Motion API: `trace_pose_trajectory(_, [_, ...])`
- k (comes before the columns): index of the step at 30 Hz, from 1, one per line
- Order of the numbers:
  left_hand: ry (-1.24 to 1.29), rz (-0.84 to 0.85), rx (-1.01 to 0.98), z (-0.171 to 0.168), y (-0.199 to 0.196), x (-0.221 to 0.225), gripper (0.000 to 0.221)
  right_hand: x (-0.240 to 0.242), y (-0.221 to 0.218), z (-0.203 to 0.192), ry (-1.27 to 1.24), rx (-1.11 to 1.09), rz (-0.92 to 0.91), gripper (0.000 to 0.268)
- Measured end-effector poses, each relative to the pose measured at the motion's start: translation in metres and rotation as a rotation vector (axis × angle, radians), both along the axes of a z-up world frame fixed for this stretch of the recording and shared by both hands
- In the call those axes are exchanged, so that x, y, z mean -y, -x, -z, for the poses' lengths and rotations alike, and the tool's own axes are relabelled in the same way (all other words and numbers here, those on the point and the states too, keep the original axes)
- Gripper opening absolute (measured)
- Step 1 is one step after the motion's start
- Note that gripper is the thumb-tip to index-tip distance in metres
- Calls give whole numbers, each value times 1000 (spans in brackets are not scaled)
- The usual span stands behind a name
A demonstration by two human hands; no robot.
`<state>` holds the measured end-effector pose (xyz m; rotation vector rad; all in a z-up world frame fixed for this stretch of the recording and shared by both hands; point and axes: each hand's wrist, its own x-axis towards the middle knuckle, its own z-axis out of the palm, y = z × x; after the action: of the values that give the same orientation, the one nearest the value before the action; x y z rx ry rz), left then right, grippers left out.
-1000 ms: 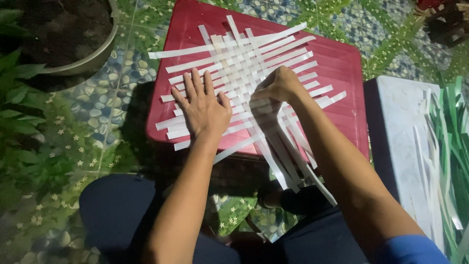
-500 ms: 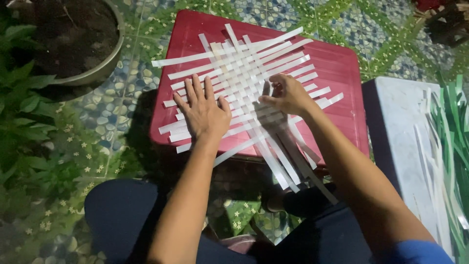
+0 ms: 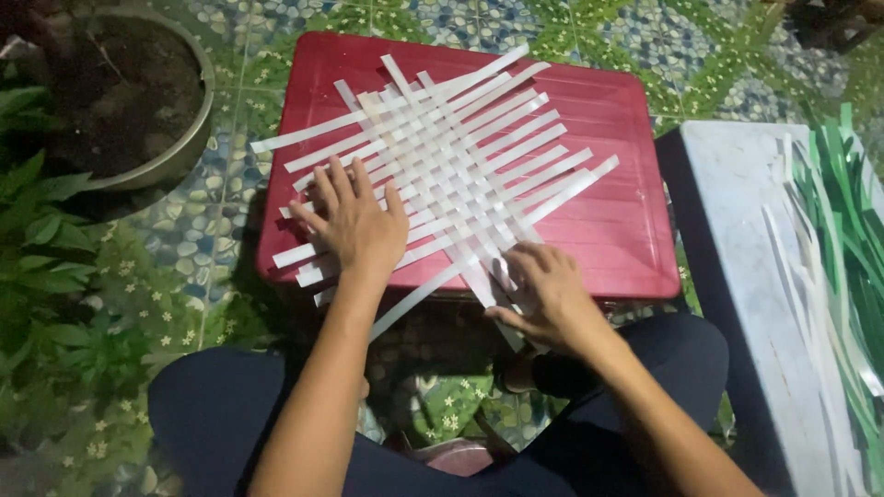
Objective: A person is manually weaving white plastic strips together on top of a red plastic stool to create a mat-like structure.
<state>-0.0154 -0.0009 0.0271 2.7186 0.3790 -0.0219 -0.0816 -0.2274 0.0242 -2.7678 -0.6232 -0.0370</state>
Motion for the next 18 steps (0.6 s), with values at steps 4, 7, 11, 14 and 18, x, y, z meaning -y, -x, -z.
trace_pose_trajectory(4, [65, 23, 43, 0, 20, -5, 59, 8, 6, 11, 148, -99, 35, 69])
trace_pose_trajectory(7, [14, 49, 85, -10, 39, -7, 58, 32, -7, 38, 226, 61, 37, 53])
trace_pose_trajectory(11, [-13, 70, 226, 13, 52, -15, 53, 35, -6, -8, 239, 55, -1, 42])
trace_pose_trajectory(14, [-30, 93, 292, 16, 59, -17, 51, 54, -22, -8, 318, 13, 45, 30])
trace_pose_trajectory(18, [-51, 126, 366, 18, 62, -13, 48, 86, -59, 35, 406, 134, 102, 35])
